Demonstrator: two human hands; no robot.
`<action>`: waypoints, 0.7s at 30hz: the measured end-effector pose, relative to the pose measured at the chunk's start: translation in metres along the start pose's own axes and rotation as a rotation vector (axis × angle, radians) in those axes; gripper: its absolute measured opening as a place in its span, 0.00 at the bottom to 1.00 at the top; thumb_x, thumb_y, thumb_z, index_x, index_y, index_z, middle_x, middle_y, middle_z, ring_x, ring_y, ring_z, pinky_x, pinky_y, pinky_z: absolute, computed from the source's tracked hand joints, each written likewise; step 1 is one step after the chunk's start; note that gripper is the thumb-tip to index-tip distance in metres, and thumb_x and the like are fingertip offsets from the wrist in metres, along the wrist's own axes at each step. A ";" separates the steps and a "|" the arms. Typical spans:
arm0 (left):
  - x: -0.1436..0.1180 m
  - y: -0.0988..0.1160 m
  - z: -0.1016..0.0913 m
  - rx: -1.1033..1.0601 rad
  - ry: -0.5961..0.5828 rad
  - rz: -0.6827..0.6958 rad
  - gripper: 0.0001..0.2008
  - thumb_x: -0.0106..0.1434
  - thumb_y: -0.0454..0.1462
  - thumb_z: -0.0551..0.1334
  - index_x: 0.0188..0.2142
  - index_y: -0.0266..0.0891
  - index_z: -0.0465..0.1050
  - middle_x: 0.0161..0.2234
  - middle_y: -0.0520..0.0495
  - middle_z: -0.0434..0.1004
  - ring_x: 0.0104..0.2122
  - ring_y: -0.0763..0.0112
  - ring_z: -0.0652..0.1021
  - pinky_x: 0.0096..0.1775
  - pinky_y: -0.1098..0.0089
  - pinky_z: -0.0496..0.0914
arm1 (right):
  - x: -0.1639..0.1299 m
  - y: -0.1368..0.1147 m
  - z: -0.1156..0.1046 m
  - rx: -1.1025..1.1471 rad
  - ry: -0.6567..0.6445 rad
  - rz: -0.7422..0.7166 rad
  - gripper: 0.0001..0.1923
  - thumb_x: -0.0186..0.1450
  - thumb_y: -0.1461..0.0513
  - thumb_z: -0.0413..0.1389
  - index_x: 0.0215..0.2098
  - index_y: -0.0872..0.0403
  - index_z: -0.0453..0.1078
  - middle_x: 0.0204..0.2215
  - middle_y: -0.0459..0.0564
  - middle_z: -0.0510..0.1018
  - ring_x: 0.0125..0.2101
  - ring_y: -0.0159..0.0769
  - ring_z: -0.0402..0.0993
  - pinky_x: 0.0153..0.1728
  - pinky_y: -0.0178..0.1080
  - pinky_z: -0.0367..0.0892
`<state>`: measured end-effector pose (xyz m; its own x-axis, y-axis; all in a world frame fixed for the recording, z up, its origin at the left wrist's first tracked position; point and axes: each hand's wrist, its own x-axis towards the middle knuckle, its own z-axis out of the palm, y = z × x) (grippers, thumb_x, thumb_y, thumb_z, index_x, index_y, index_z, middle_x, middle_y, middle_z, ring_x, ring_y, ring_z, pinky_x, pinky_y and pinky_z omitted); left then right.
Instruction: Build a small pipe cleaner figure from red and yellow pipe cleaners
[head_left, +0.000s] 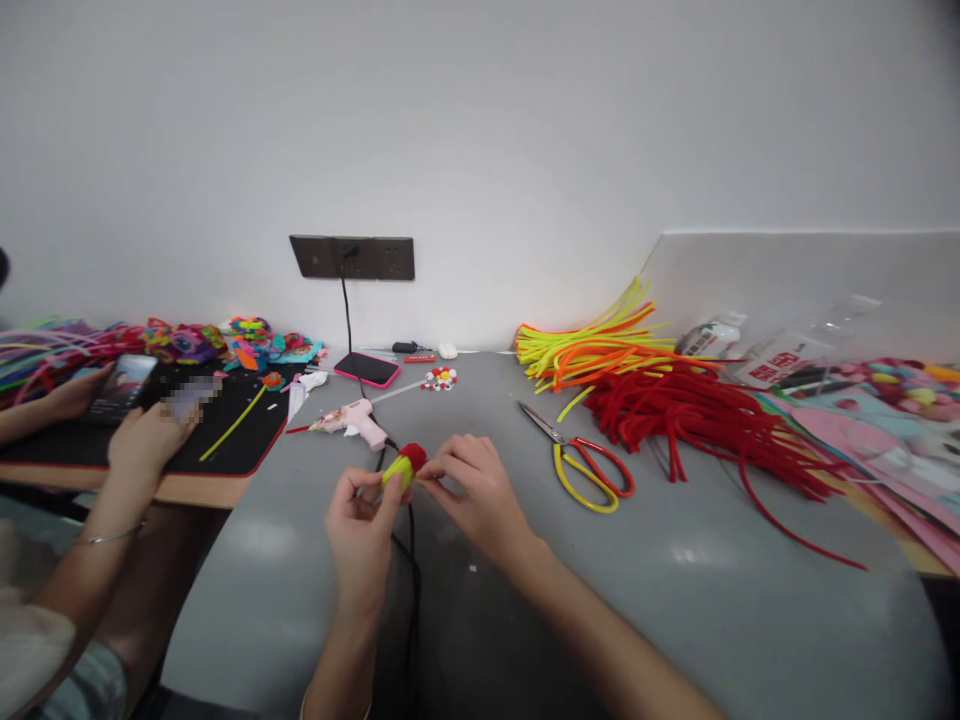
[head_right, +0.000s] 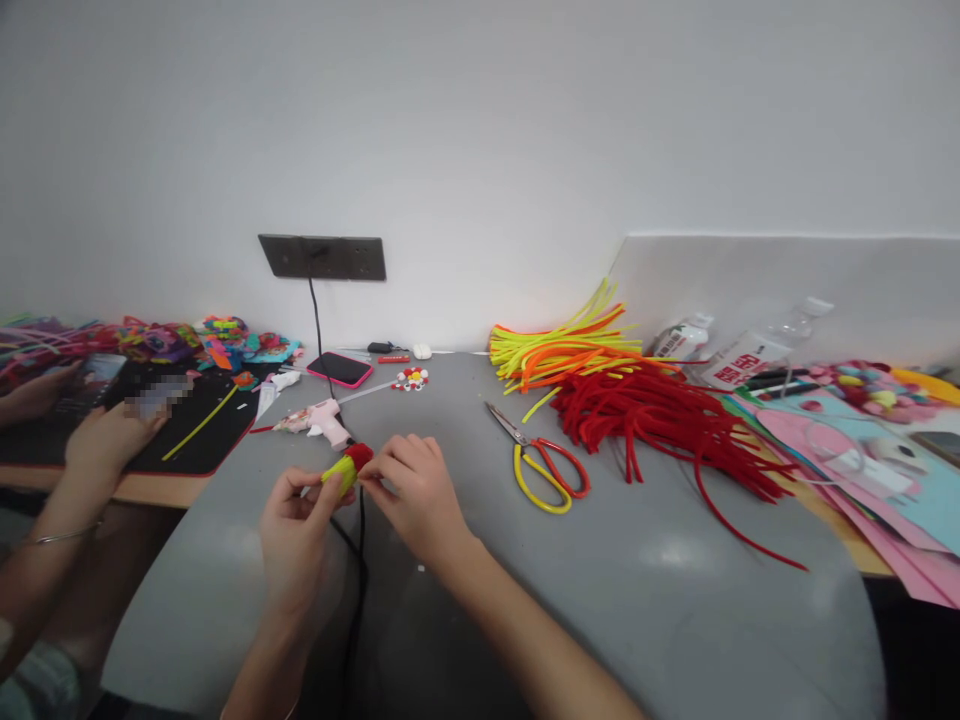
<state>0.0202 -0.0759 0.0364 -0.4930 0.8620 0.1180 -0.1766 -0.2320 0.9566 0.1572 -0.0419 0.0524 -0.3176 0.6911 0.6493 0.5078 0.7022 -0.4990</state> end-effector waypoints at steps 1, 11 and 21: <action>0.000 -0.001 0.000 -0.023 -0.004 -0.020 0.17 0.49 0.42 0.73 0.28 0.38 0.67 0.21 0.53 0.75 0.23 0.71 0.79 0.28 0.73 0.74 | 0.000 -0.001 0.000 -0.009 0.006 -0.004 0.05 0.66 0.63 0.57 0.31 0.51 0.73 0.28 0.46 0.75 0.31 0.34 0.68 0.34 0.39 0.56; 0.008 0.004 -0.003 -0.254 -0.040 -0.267 0.20 0.44 0.42 0.75 0.27 0.37 0.66 0.24 0.55 0.74 0.22 0.77 0.76 0.26 0.77 0.72 | -0.014 0.006 -0.029 0.256 0.192 0.201 0.06 0.67 0.61 0.53 0.41 0.51 0.71 0.27 0.46 0.72 0.27 0.34 0.66 0.31 0.39 0.63; 0.011 0.007 -0.008 -0.260 -0.043 -0.292 0.20 0.41 0.42 0.76 0.31 0.37 0.74 0.30 0.51 0.79 0.24 0.76 0.78 0.27 0.77 0.73 | -0.020 0.023 -0.037 0.283 0.150 0.248 0.07 0.66 0.64 0.54 0.40 0.51 0.74 0.31 0.48 0.73 0.32 0.36 0.69 0.37 0.40 0.66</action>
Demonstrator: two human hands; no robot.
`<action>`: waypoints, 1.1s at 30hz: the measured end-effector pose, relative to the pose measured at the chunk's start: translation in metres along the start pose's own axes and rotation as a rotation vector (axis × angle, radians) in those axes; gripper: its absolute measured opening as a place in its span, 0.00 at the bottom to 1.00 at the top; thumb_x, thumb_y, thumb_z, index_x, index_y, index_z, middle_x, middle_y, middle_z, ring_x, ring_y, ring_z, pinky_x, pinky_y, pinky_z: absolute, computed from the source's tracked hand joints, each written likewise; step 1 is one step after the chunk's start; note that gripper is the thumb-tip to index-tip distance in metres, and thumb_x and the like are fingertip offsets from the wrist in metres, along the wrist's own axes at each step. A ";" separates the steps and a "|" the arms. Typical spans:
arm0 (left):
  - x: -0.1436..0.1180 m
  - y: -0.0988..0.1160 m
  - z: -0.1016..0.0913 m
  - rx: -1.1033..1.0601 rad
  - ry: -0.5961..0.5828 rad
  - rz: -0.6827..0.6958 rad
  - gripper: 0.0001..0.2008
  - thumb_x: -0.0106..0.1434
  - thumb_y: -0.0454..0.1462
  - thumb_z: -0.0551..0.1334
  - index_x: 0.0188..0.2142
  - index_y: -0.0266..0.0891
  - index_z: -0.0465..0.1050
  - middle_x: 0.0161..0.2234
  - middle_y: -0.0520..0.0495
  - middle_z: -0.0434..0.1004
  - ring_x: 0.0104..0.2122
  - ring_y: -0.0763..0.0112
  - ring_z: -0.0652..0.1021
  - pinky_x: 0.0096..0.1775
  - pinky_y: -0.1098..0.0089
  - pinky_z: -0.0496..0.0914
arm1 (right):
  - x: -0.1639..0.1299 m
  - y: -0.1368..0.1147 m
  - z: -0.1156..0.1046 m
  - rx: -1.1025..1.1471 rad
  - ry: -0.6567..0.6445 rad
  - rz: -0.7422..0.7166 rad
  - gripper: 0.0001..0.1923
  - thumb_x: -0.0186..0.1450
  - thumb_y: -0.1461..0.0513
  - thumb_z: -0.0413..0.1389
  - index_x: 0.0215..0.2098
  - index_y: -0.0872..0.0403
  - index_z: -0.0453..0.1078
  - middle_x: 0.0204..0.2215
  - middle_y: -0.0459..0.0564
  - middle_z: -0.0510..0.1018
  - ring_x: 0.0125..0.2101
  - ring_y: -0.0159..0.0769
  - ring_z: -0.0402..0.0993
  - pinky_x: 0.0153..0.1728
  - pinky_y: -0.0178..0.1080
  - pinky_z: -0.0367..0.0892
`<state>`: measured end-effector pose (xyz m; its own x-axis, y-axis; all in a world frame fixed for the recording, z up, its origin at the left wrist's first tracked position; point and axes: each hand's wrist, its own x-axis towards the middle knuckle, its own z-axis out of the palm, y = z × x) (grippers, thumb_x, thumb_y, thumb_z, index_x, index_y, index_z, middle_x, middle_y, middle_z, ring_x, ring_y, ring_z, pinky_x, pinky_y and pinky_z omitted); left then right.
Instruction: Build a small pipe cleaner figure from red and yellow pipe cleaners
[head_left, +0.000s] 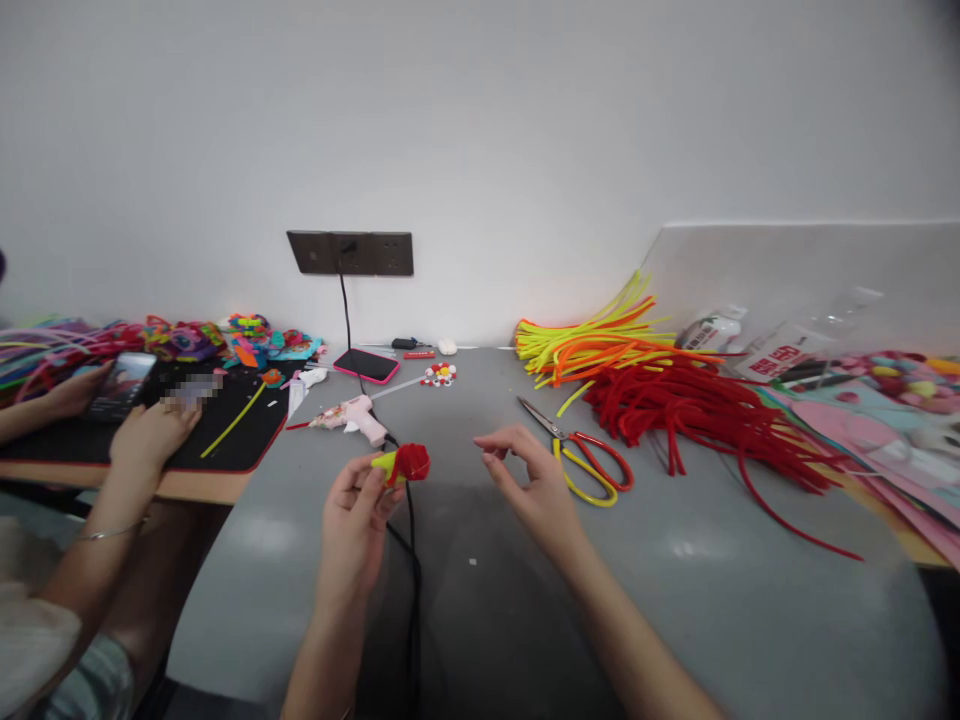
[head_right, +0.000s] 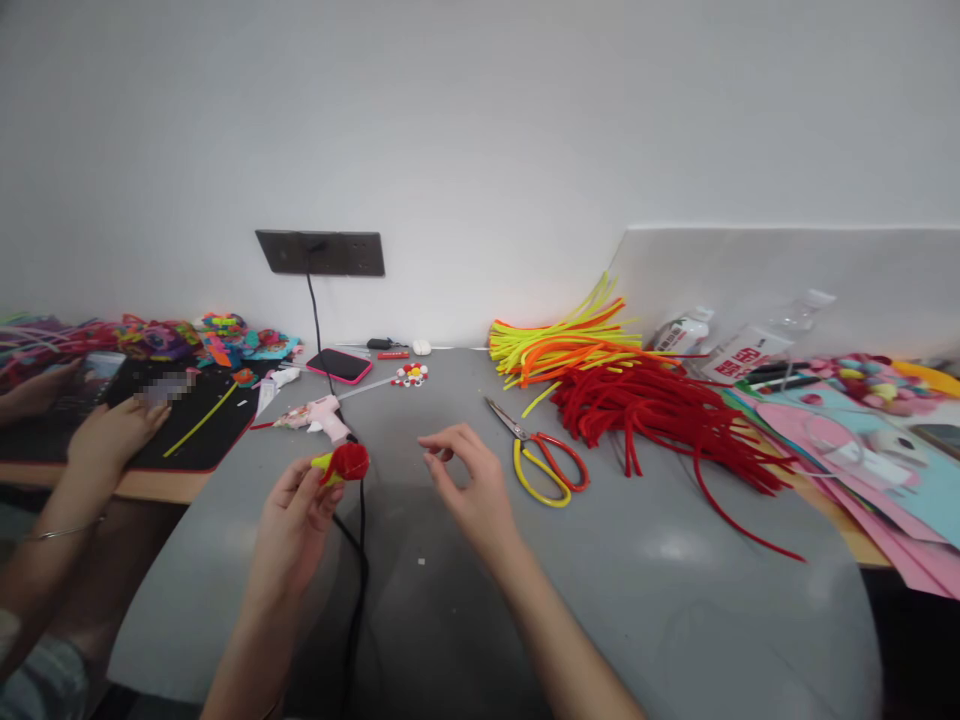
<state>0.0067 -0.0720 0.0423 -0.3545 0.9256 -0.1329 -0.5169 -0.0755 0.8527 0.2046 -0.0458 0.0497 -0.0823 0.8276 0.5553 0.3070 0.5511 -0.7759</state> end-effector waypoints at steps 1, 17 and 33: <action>0.000 0.000 -0.001 0.004 -0.005 -0.001 0.20 0.42 0.42 0.76 0.32 0.37 0.74 0.30 0.51 0.79 0.25 0.76 0.78 0.27 0.77 0.73 | 0.000 -0.001 0.001 0.010 -0.009 0.003 0.08 0.66 0.64 0.54 0.41 0.51 0.74 0.32 0.49 0.74 0.33 0.36 0.70 0.38 0.40 0.66; -0.004 0.002 -0.007 -0.025 -0.047 -0.045 0.19 0.42 0.41 0.77 0.33 0.37 0.77 0.30 0.51 0.81 0.26 0.78 0.79 0.27 0.82 0.73 | -0.008 -0.023 0.021 -0.049 -0.086 -0.156 0.15 0.63 0.66 0.58 0.47 0.47 0.73 0.41 0.51 0.76 0.43 0.40 0.73 0.46 0.46 0.67; -0.007 0.000 -0.001 -0.101 -0.016 -0.056 0.19 0.39 0.40 0.78 0.29 0.38 0.75 0.28 0.52 0.80 0.23 0.78 0.79 0.25 0.82 0.73 | -0.010 -0.027 0.023 -0.016 -0.048 -0.179 0.17 0.63 0.66 0.59 0.49 0.46 0.73 0.44 0.51 0.75 0.43 0.40 0.73 0.47 0.47 0.68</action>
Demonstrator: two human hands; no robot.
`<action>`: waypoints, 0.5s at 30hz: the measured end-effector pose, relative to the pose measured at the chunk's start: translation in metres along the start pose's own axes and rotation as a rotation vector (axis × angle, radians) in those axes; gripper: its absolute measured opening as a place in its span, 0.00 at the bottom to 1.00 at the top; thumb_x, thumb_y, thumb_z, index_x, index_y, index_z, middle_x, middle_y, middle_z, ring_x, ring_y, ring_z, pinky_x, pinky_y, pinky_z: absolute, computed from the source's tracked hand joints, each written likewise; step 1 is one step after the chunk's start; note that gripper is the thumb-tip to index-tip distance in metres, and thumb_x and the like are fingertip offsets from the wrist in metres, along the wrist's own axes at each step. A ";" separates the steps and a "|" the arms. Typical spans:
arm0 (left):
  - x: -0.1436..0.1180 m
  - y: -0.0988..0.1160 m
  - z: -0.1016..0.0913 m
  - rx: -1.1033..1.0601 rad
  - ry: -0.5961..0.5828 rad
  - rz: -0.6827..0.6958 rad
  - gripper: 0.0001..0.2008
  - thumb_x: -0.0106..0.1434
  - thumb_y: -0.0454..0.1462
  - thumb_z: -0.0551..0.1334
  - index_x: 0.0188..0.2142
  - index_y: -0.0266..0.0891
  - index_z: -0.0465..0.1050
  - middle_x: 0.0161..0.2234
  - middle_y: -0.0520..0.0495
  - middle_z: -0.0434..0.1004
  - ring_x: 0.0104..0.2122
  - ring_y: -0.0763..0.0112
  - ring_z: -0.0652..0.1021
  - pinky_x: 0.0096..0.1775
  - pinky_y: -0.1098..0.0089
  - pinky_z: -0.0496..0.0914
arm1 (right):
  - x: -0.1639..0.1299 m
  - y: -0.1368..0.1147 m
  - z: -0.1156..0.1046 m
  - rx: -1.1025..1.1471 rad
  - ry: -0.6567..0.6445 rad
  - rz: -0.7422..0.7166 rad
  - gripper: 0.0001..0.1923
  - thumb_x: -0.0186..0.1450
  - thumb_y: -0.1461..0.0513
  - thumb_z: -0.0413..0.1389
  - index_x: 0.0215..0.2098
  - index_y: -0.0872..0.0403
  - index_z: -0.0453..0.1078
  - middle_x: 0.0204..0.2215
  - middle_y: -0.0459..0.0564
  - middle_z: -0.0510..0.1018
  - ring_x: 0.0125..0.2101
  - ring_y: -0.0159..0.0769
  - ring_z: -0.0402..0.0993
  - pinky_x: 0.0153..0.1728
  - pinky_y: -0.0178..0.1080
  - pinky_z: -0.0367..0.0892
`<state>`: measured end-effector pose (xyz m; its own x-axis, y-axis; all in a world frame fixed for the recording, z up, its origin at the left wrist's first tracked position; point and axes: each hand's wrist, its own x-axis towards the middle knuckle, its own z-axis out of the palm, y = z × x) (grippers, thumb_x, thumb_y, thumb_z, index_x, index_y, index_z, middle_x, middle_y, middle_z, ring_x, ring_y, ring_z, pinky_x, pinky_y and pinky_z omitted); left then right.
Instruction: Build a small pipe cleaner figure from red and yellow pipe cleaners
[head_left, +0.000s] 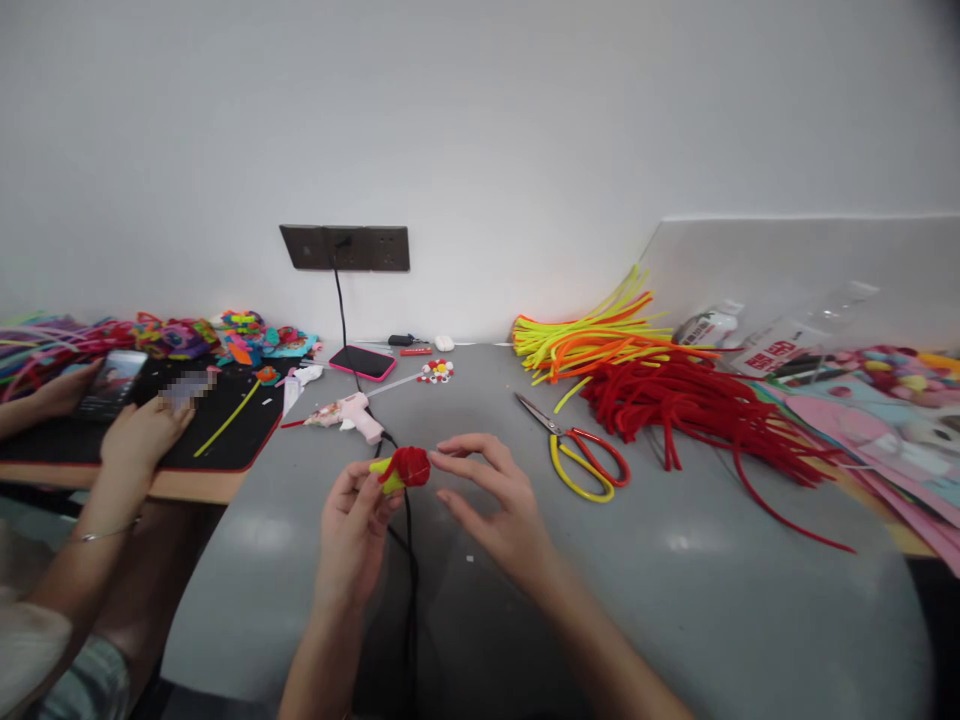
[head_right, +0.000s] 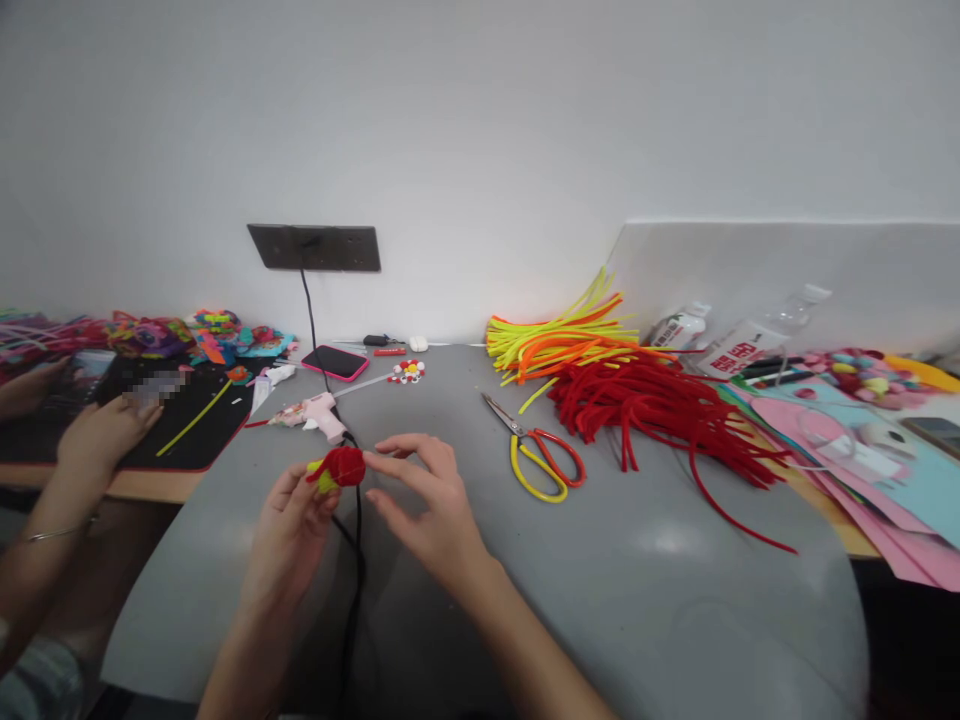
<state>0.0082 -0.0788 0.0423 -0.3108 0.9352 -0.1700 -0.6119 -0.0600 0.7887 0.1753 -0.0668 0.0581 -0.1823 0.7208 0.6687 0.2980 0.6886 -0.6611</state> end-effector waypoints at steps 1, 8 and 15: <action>0.000 0.000 0.000 0.000 0.001 0.001 0.19 0.39 0.40 0.78 0.29 0.38 0.75 0.28 0.52 0.80 0.23 0.78 0.79 0.26 0.82 0.73 | 0.000 -0.001 0.000 0.006 -0.002 0.004 0.16 0.63 0.65 0.59 0.49 0.46 0.74 0.44 0.52 0.75 0.43 0.40 0.73 0.47 0.48 0.68; 0.000 -0.002 0.001 0.021 0.011 0.009 0.19 0.39 0.40 0.77 0.29 0.37 0.75 0.27 0.53 0.79 0.22 0.78 0.78 0.25 0.82 0.73 | -0.003 0.002 -0.009 0.043 0.171 0.075 0.09 0.65 0.66 0.56 0.42 0.48 0.74 0.40 0.51 0.75 0.43 0.39 0.72 0.45 0.46 0.67; 0.000 -0.004 0.002 0.043 0.011 0.020 0.19 0.40 0.41 0.77 0.29 0.37 0.75 0.27 0.52 0.79 0.22 0.77 0.78 0.26 0.81 0.73 | -0.004 0.008 -0.006 0.044 0.253 0.072 0.19 0.65 0.65 0.56 0.54 0.46 0.68 0.45 0.52 0.73 0.44 0.40 0.71 0.47 0.48 0.67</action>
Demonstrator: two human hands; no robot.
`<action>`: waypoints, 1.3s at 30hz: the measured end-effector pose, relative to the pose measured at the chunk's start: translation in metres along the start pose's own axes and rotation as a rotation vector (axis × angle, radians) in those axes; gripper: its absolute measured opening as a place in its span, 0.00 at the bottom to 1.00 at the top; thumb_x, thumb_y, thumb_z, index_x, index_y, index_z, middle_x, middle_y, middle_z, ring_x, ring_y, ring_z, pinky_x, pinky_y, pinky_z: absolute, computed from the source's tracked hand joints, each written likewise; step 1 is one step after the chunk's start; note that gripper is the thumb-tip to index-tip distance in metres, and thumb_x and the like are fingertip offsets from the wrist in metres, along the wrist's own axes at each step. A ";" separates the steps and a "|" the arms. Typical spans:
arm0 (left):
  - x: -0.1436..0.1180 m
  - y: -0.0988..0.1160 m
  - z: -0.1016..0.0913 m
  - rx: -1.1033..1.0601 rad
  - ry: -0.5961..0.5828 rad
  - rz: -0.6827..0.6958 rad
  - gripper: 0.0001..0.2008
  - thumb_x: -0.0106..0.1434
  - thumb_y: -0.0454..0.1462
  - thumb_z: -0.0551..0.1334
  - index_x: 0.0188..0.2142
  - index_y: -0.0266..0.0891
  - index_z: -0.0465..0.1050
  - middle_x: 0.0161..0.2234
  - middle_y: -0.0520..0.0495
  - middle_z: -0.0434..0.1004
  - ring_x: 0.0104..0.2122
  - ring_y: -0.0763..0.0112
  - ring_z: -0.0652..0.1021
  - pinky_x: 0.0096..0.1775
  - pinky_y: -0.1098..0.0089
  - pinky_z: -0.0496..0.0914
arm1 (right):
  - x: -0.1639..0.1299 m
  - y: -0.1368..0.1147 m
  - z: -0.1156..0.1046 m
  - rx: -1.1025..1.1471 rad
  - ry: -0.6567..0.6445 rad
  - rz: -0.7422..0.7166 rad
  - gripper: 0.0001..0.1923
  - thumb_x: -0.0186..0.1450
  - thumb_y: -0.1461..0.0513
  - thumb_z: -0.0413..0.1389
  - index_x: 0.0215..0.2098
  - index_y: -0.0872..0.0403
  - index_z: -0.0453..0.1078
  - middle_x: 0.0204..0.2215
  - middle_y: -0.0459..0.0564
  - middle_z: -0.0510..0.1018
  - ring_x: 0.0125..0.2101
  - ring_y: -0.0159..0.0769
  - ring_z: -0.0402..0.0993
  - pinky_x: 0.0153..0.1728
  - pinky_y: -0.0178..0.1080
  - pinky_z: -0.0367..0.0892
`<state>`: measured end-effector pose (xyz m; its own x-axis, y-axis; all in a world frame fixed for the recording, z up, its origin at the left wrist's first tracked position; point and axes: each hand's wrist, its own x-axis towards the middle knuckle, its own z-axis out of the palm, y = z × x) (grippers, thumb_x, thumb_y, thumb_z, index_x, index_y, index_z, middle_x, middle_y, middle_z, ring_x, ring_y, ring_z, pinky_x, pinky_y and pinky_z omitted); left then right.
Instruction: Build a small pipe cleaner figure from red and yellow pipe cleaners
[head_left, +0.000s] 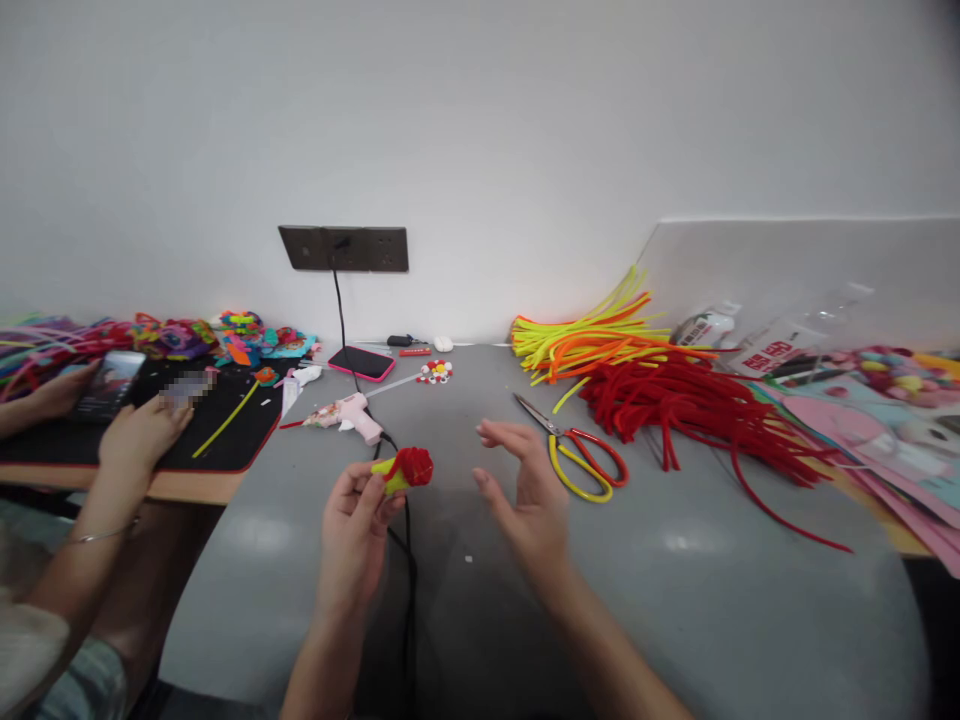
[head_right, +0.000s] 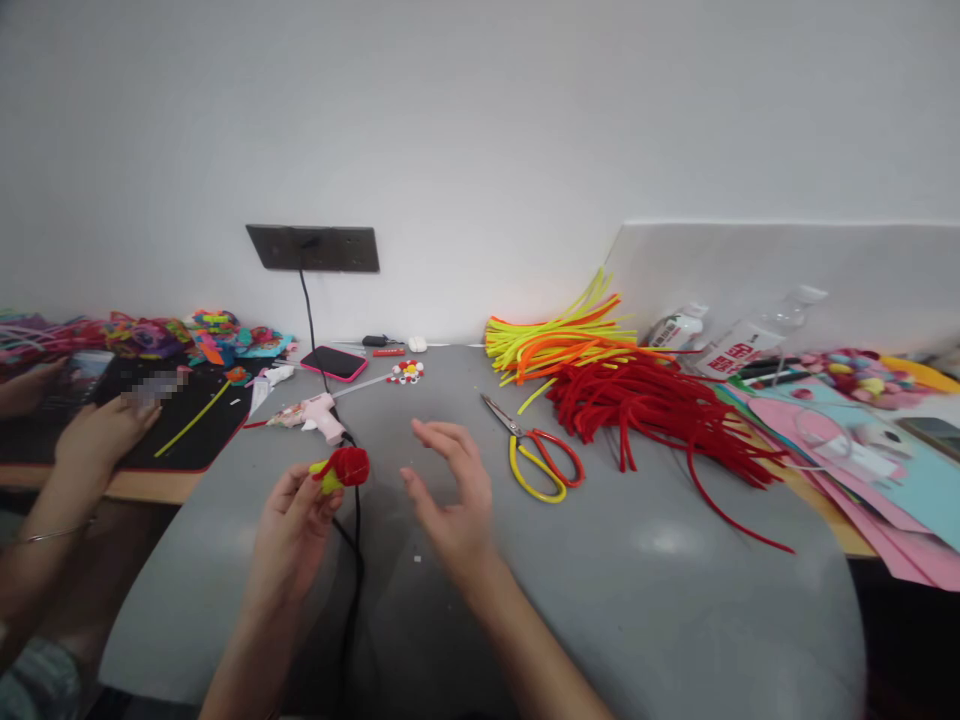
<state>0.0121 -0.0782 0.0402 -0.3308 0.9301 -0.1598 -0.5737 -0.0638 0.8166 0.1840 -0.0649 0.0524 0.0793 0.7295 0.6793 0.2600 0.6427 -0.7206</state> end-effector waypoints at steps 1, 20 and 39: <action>0.000 0.000 0.000 0.003 -0.002 0.000 0.19 0.40 0.41 0.77 0.29 0.37 0.75 0.27 0.52 0.79 0.22 0.77 0.78 0.26 0.81 0.73 | -0.001 0.001 0.001 0.016 0.034 -0.002 0.22 0.65 0.65 0.56 0.57 0.46 0.65 0.46 0.53 0.73 0.43 0.40 0.71 0.48 0.49 0.66; -0.008 -0.002 0.003 0.057 -0.102 -0.038 0.16 0.47 0.41 0.75 0.30 0.36 0.74 0.29 0.52 0.77 0.24 0.79 0.76 0.26 0.81 0.72 | 0.008 -0.011 -0.004 -0.095 -0.246 -0.085 0.09 0.63 0.64 0.60 0.42 0.46 0.76 0.49 0.53 0.75 0.50 0.44 0.71 0.50 0.51 0.66; -0.006 -0.002 0.002 0.024 -0.039 -0.045 0.19 0.44 0.40 0.76 0.30 0.36 0.72 0.28 0.52 0.77 0.23 0.77 0.78 0.26 0.79 0.73 | 0.002 0.003 -0.021 0.145 -0.195 0.057 0.19 0.60 0.55 0.64 0.48 0.48 0.71 0.51 0.57 0.72 0.53 0.47 0.68 0.53 0.52 0.65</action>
<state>0.0168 -0.0831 0.0411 -0.2754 0.9451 -0.1758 -0.5689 -0.0129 0.8223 0.2055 -0.0664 0.0547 -0.1008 0.7878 0.6076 0.1189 0.6159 -0.7788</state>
